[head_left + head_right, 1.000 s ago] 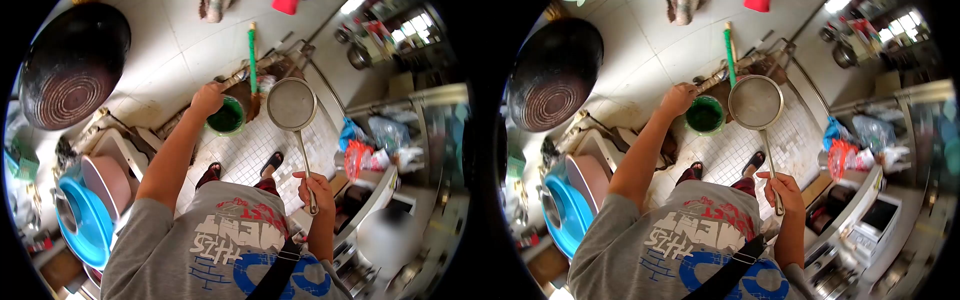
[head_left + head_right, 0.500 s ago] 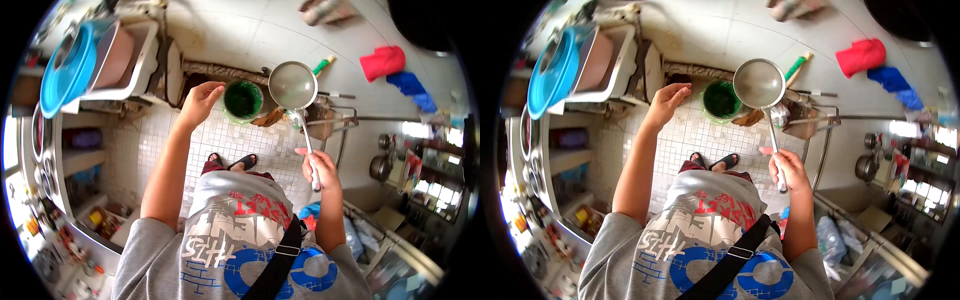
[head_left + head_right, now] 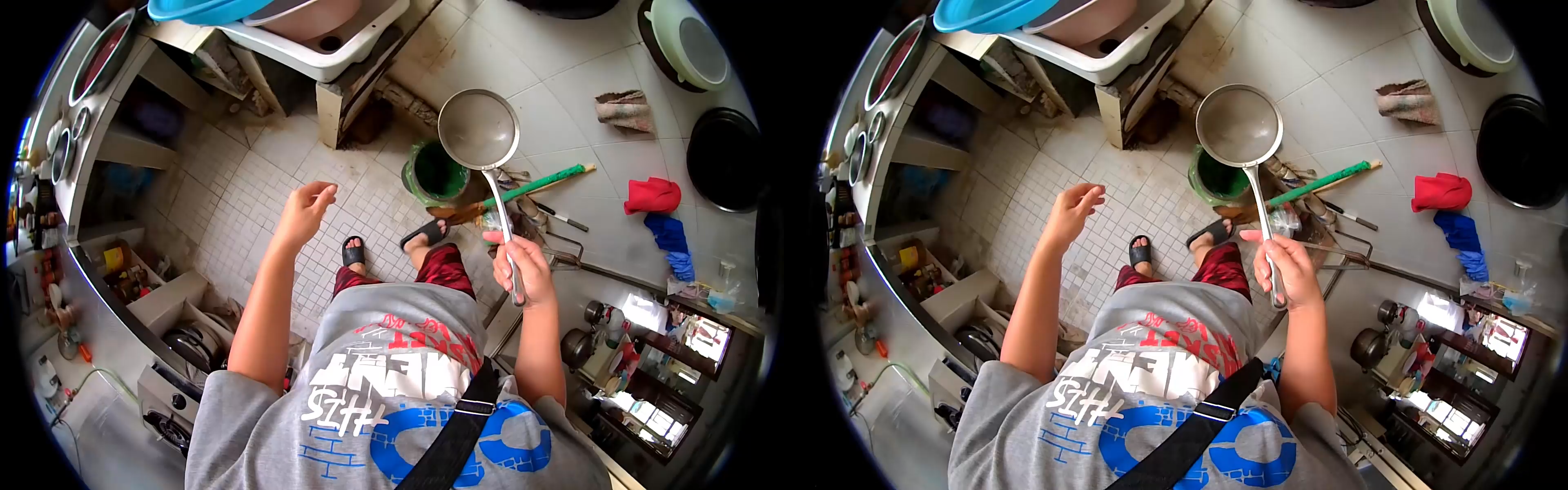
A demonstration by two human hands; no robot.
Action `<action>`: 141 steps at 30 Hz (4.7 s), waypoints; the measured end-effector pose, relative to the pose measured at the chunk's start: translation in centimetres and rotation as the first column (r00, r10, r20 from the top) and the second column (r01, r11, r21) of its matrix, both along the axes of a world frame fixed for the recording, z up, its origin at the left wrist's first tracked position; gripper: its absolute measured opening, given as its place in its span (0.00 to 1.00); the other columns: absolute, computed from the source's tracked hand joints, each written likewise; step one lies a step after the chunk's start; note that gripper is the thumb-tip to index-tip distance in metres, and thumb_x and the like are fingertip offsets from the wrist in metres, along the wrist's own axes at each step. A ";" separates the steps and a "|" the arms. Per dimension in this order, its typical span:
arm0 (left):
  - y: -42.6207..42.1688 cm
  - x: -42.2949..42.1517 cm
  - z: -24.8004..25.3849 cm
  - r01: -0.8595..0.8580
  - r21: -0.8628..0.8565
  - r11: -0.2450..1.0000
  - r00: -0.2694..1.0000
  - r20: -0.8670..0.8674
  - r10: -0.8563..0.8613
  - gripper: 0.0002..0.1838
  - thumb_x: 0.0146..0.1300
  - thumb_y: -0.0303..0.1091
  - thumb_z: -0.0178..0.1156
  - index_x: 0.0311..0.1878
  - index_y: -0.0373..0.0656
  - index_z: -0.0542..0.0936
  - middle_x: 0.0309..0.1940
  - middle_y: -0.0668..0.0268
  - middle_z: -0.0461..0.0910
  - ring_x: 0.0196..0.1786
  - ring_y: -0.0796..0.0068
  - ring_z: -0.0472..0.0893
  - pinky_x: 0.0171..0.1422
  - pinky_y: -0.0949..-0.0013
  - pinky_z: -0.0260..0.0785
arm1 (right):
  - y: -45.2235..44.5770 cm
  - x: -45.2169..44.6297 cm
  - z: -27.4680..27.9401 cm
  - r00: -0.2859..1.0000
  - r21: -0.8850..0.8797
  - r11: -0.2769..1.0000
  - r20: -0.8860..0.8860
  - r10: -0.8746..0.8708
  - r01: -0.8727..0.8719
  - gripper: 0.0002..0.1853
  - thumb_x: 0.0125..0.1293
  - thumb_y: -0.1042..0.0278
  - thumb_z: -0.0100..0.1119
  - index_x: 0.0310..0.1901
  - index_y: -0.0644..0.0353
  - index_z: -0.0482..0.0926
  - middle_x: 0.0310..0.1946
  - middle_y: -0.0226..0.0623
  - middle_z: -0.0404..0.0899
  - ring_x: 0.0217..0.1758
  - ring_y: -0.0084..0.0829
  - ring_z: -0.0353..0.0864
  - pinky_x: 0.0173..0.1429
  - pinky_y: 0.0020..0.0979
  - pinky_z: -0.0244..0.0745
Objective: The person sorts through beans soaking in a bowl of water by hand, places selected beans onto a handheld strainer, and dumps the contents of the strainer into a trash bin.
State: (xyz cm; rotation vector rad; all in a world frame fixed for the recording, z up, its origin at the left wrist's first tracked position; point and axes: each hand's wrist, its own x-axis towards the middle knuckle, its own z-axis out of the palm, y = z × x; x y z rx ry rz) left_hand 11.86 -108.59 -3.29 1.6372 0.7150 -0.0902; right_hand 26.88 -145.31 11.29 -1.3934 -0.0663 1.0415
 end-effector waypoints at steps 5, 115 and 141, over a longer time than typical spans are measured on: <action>0.7 -2.9 -1.5 -0.119 -0.168 0.979 0.991 0.035 0.126 0.29 0.81 0.52 0.48 0.55 0.31 0.82 0.50 0.58 0.86 0.52 0.68 0.84 0.57 0.64 0.75 | 1.0 -1.0 0.3 1.000 0.048 0.999 0.021 0.012 -0.013 0.22 0.82 0.66 0.44 0.65 0.77 0.72 0.23 0.29 0.71 0.19 0.19 0.70 0.23 0.19 0.66; 82.2 -31.6 3.6 -0.614 -0.050 0.787 0.786 0.042 0.616 0.15 0.76 0.36 0.60 0.52 0.32 0.83 0.43 0.64 0.87 0.46 0.78 0.84 0.51 0.72 0.74 | 99.9 -12.7 2.7 0.863 -0.170 0.858 0.072 0.500 -0.484 0.21 0.81 0.64 0.50 0.64 0.75 0.74 0.23 0.28 0.74 0.19 0.17 0.72 0.26 0.19 0.69; 89.1 -11.2 8.8 -0.455 0.129 0.881 0.888 0.144 0.438 0.14 0.76 0.36 0.61 0.52 0.33 0.83 0.41 0.62 0.87 0.46 0.75 0.85 0.51 0.69 0.76 | 106.8 0.8 -1.3 0.772 -0.184 0.888 0.440 0.458 -0.421 0.20 0.80 0.65 0.53 0.65 0.69 0.78 0.24 0.28 0.75 0.23 0.17 0.74 0.31 0.22 0.74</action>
